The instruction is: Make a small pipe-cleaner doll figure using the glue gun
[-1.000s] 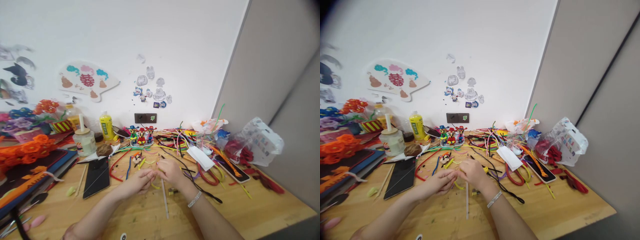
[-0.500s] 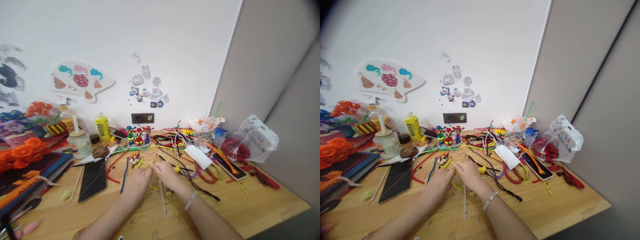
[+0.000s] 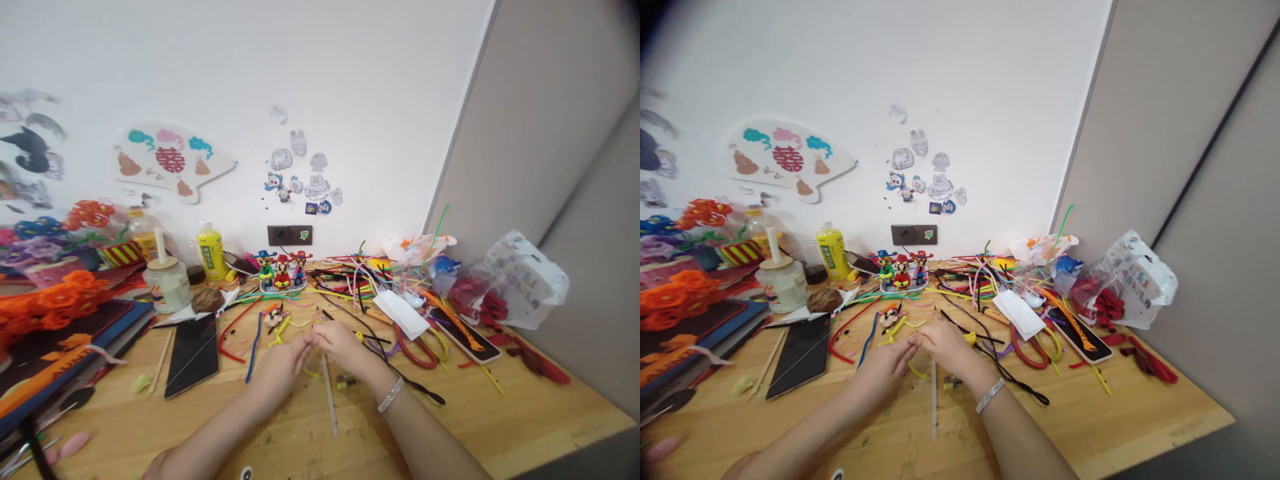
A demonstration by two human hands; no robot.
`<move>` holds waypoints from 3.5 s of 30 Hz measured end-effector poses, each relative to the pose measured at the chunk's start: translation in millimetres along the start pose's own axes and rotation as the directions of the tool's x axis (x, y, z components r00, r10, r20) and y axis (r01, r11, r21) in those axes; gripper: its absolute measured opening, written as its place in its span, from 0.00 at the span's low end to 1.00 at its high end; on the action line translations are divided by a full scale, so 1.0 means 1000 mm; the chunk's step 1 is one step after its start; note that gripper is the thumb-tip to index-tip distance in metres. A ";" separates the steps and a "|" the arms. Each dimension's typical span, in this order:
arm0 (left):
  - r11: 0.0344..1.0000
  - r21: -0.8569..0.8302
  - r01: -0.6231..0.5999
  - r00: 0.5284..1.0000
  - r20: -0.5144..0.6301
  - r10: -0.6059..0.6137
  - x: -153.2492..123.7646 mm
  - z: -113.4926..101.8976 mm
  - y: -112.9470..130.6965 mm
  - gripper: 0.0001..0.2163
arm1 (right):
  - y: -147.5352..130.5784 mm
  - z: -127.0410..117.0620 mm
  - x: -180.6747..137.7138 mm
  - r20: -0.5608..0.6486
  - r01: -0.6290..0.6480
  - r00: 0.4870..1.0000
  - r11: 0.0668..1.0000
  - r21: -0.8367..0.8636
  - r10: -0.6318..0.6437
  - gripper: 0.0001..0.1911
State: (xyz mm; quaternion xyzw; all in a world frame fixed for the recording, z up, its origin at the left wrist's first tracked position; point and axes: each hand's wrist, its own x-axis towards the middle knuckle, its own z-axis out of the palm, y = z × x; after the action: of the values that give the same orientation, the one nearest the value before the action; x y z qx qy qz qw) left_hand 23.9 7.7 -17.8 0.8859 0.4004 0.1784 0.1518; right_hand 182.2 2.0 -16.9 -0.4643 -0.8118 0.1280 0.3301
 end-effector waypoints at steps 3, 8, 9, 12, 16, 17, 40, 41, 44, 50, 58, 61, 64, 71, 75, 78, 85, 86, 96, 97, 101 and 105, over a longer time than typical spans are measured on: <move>0.995 -0.091 -0.037 0.999 -0.042 0.033 -0.001 -0.003 0.002 0.15 | 0.000 -0.006 -0.001 0.048 -0.015 0.999 0.989 0.150 0.008 0.20; 0.993 0.102 0.062 0.998 -0.017 -0.061 -0.002 -0.007 0.007 0.14 | -0.002 0.002 0.000 0.011 -0.115 0.993 0.963 0.246 0.116 0.19; 0.982 0.164 0.090 0.996 -0.006 -0.090 -0.002 -0.007 0.008 0.14 | -0.002 0.005 0.001 0.000 -0.123 0.992 0.964 0.237 0.127 0.19; 0.951 0.292 0.105 0.994 0.001 -0.110 -0.002 -0.007 0.009 0.14 | -0.001 0.012 0.001 -0.030 -0.140 0.988 0.965 0.221 0.150 0.18; 0.917 0.398 0.035 0.999 -0.036 -0.022 -0.003 -0.005 0.006 0.13 | -0.002 0.012 0.000 -0.045 -0.157 0.984 0.960 0.233 0.171 0.16; 0.911 0.411 0.019 0.999 -0.043 -0.002 -0.004 -0.005 0.005 0.12 | -0.004 0.011 0.000 -0.042 -0.161 0.983 0.957 0.243 0.176 0.16; 0.878 0.469 -0.098 0.995 0.022 0.099 -0.008 -0.007 0.009 0.11 | -0.003 0.013 0.003 -0.029 -0.358 0.906 0.802 0.478 0.422 0.14; 0.876 0.470 -0.110 0.993 0.017 0.116 -0.008 -0.006 0.008 0.11 | -0.003 0.013 0.003 -0.046 -0.367 0.897 0.799 0.476 0.439 0.13; 0.854 0.506 -0.118 0.989 -0.016 0.146 -0.008 -0.005 0.006 0.10 | -0.004 0.013 0.003 -0.060 -0.403 0.873 0.787 0.467 0.483 0.14; 0.830 0.550 -0.097 0.987 -0.055 0.151 -0.005 0.000 -0.001 0.09 | -0.006 0.004 0.003 0.033 -0.462 0.867 0.778 0.426 0.497 0.17; 0.814 0.575 -0.087 0.980 -0.097 0.173 -0.001 0.007 -0.008 0.12 | -0.005 0.007 0.004 -0.063 -0.356 0.921 0.896 0.265 0.384 0.16; 0.808 0.580 -0.100 0.974 -0.108 0.198 0.001 0.007 -0.008 0.13 | -0.006 0.015 0.005 -0.098 -0.318 0.936 0.933 0.166 0.337 0.15; 0.808 0.581 -0.095 0.965 -0.144 0.217 0.001 0.008 -0.005 0.10 | -0.011 0.021 0.005 -0.122 -0.295 0.945 0.952 0.080 0.303 0.14; 0.922 0.387 0.025 0.994 -0.108 0.018 -0.001 0.009 -0.007 0.10 | -0.025 0.022 0.002 -0.150 -0.309 0.943 0.950 -0.049 0.298 0.17; 0.901 0.412 0.139 0.986 -0.137 -0.090 0.007 -0.003 -0.026 0.15 | -0.025 0.014 0.002 -0.190 -0.355 0.924 0.929 -0.103 0.332 0.18; 0.887 0.418 0.197 0.978 -0.150 -0.147 0.013 -0.012 -0.041 0.17 | -0.024 0.009 0.003 -0.220 -0.391 0.908 0.911 -0.132 0.358 0.18; 0.923 0.271 0.272 0.958 -0.170 -0.232 0.014 -0.012 -0.051 0.15 | -0.024 0.012 0.003 -0.233 -0.384 0.907 0.915 -0.121 0.350 0.16; 0.938 0.225 0.264 0.958 -0.174 -0.228 0.014 -0.013 -0.049 0.14 | -0.024 0.013 0.003 -0.236 -0.383 0.907 0.917 -0.116 0.349 0.15; 0.937 -0.347 0.041 0.984 -0.149 -0.098 0.016 -0.015 -0.019 0.14 | -0.014 0.020 0.007 -0.187 -0.195 0.931 0.859 0.473 0.315 0.04; 0.924 -0.381 0.040 0.984 -0.145 -0.103 0.015 -0.015 -0.017 0.15 | -0.014 0.020 0.008 -0.197 -0.199 0.924 0.850 0.487 0.329 0.04; 0.883 -0.468 0.040 0.985 -0.132 -0.114 0.013 -0.013 -0.012 0.17 | -0.015 0.021 0.008 -0.210 -0.215 0.911 0.845 0.490 0.354 0.07; 0.885 -0.464 0.044 0.972 -0.184 -0.145 0.009 -0.017 -0.013 0.14 | -0.021 0.023 0.004 -0.238 -0.186 0.924 0.895 0.406 0.300 0.07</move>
State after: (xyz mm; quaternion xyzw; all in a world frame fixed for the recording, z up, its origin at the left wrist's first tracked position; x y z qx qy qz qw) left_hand 12.8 25.0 -6.2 0.7803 0.4042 0.3539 0.3203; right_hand 151.7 -3.6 -21.2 -0.5052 -0.6486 0.2512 0.5108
